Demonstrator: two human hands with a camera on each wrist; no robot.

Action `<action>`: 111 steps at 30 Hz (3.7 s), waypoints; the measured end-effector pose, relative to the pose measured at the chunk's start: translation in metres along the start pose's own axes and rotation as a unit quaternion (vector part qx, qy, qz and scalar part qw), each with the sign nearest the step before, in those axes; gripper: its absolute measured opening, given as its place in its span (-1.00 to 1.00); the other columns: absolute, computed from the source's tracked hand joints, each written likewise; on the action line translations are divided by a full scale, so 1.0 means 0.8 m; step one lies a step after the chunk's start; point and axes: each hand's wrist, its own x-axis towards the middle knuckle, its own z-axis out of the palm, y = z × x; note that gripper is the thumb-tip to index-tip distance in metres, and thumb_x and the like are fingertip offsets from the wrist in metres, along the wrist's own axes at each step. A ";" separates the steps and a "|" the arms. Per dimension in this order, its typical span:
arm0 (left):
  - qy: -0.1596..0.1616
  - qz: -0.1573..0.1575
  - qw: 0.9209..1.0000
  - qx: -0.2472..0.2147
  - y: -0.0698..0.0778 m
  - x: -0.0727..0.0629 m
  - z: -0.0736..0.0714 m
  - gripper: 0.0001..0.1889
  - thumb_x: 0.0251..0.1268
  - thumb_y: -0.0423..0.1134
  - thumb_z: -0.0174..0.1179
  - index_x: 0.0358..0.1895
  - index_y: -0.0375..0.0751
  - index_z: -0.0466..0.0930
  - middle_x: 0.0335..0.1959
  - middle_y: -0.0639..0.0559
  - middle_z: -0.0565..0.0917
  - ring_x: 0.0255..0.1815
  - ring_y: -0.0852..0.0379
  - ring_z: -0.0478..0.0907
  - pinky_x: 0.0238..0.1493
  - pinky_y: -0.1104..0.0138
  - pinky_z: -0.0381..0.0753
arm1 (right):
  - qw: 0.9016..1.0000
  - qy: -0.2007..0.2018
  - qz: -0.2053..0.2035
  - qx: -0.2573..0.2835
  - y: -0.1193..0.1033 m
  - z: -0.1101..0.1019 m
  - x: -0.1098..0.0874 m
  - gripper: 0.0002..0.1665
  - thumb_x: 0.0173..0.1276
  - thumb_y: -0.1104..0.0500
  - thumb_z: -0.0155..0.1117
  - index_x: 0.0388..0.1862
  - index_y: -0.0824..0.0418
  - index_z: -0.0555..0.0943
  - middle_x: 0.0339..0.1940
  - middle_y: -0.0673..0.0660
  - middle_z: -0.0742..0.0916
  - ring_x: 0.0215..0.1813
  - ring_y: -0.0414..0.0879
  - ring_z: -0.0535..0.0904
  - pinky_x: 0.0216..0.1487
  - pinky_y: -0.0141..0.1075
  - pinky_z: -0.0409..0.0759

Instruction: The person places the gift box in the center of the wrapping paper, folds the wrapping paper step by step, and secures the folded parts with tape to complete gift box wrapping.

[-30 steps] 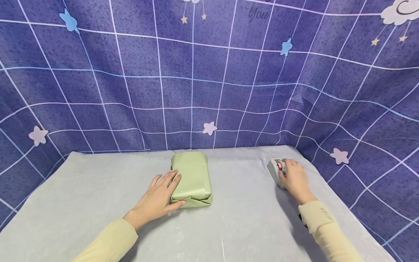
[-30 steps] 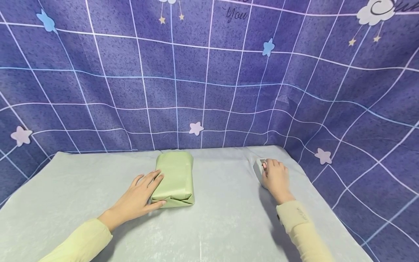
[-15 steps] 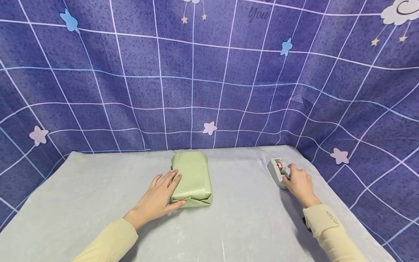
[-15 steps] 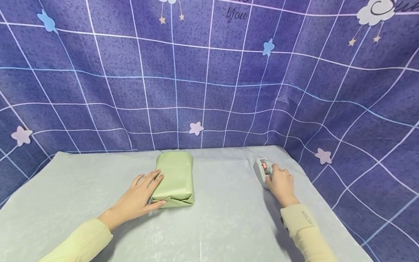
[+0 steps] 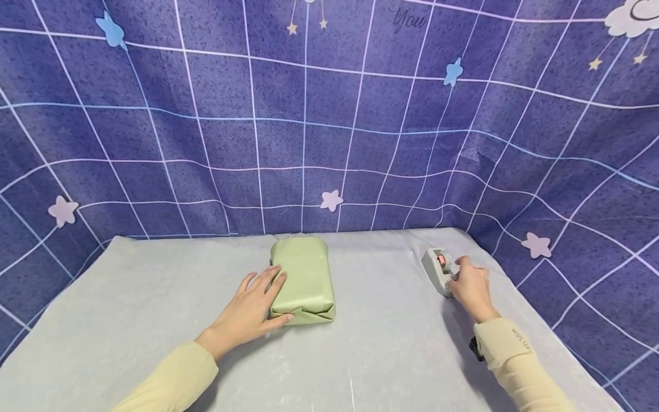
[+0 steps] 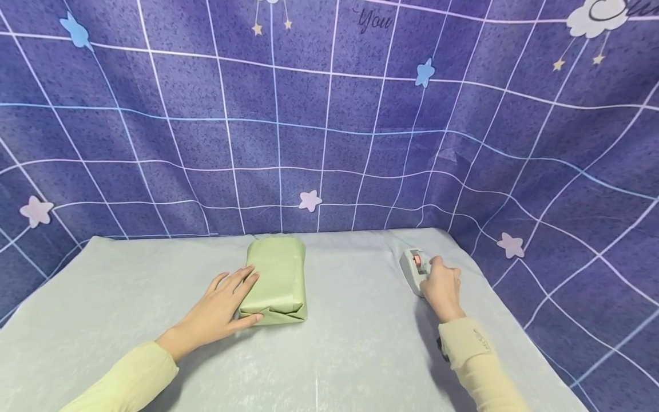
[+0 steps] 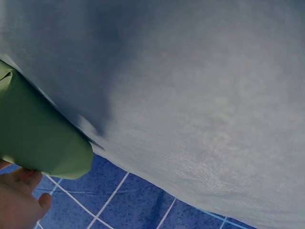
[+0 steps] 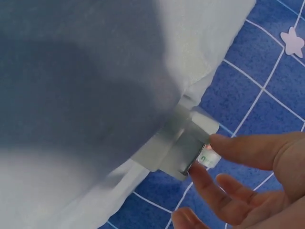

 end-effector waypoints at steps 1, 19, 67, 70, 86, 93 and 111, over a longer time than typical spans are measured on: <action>-0.002 0.000 1.000 0.001 0.000 0.000 0.000 -0.13 0.06 0.33 0.07 0.29 -0.28 0.26 0.32 -0.22 0.28 0.33 -0.12 0.23 0.33 -0.01 0.03 | 1.000 0.004 0.000 0.003 -0.001 0.001 0.000 -0.47 -0.13 0.37 0.12 -0.06 0.48 0.39 -0.48 0.31 0.65 -0.18 0.39 0.34 -0.17 0.10 0.29; -0.013 -0.006 1.000 0.006 0.001 0.001 0.000 -0.14 0.09 0.33 0.05 0.31 -0.27 0.24 0.34 -0.20 0.27 0.35 -0.10 0.21 0.34 -0.01 0.03 | 0.999 0.041 0.008 0.000 -0.013 0.012 0.002 -0.58 -0.20 0.49 0.00 -0.22 0.51 0.38 -0.32 0.57 0.61 -0.27 0.44 0.48 -0.11 0.11 0.10; -0.004 0.001 1.000 0.010 0.001 0.000 -0.001 -0.13 0.07 0.32 0.07 0.30 -0.29 0.24 0.32 -0.23 0.28 0.33 -0.11 0.24 0.30 0.02 0.11 | 0.926 0.092 0.262 0.258 0.002 0.029 0.015 -0.58 0.04 0.33 -0.02 -0.04 0.33 0.37 -0.56 -0.04 0.51 -0.53 -0.28 0.35 -0.49 -0.45 0.34; -0.009 -0.002 1.000 0.008 0.001 0.000 -0.001 -0.13 0.07 0.32 0.07 0.31 -0.29 0.24 0.33 -0.22 0.27 0.34 -0.11 0.23 0.31 0.01 0.10 | 0.918 0.098 0.262 0.283 0.003 0.029 0.015 -0.62 0.05 0.33 0.00 -0.08 0.32 0.36 -0.61 -0.08 0.48 -0.61 -0.33 0.34 -0.57 -0.47 0.35; -0.029 -0.007 1.000 0.003 0.001 0.001 -0.002 -0.13 0.10 0.33 0.03 0.33 -0.27 0.21 0.35 -0.22 0.25 0.36 -0.09 0.19 0.34 0.02 0.05 | 0.874 0.016 0.259 0.411 0.012 0.008 0.009 -0.76 0.11 0.37 -0.07 -0.20 0.35 0.27 -0.58 -0.03 0.41 -0.65 -0.32 0.34 -0.63 -0.44 0.44; -0.021 -0.005 1.000 0.001 0.000 0.001 0.000 -0.12 0.09 0.33 0.04 0.32 -0.28 0.22 0.34 -0.22 0.26 0.36 -0.09 0.20 0.34 0.03 0.05 | 0.897 -0.070 0.239 0.364 0.020 -0.011 0.003 -0.85 0.10 0.35 -0.03 -0.57 0.19 0.26 -0.70 -0.10 0.42 -0.56 -0.30 0.40 -0.54 -0.38 0.53; -0.009 0.003 1.000 0.007 0.000 0.000 0.000 -0.12 0.05 0.31 0.09 0.30 -0.30 0.25 0.32 -0.23 0.28 0.34 -0.11 0.22 0.31 -0.01 0.10 | 0.916 -0.141 0.204 0.315 0.037 -0.009 -0.004 -0.26 0.12 0.35 0.16 0.15 0.68 0.03 -0.55 -0.01 0.54 -0.52 -0.30 0.51 -0.49 -0.39 0.56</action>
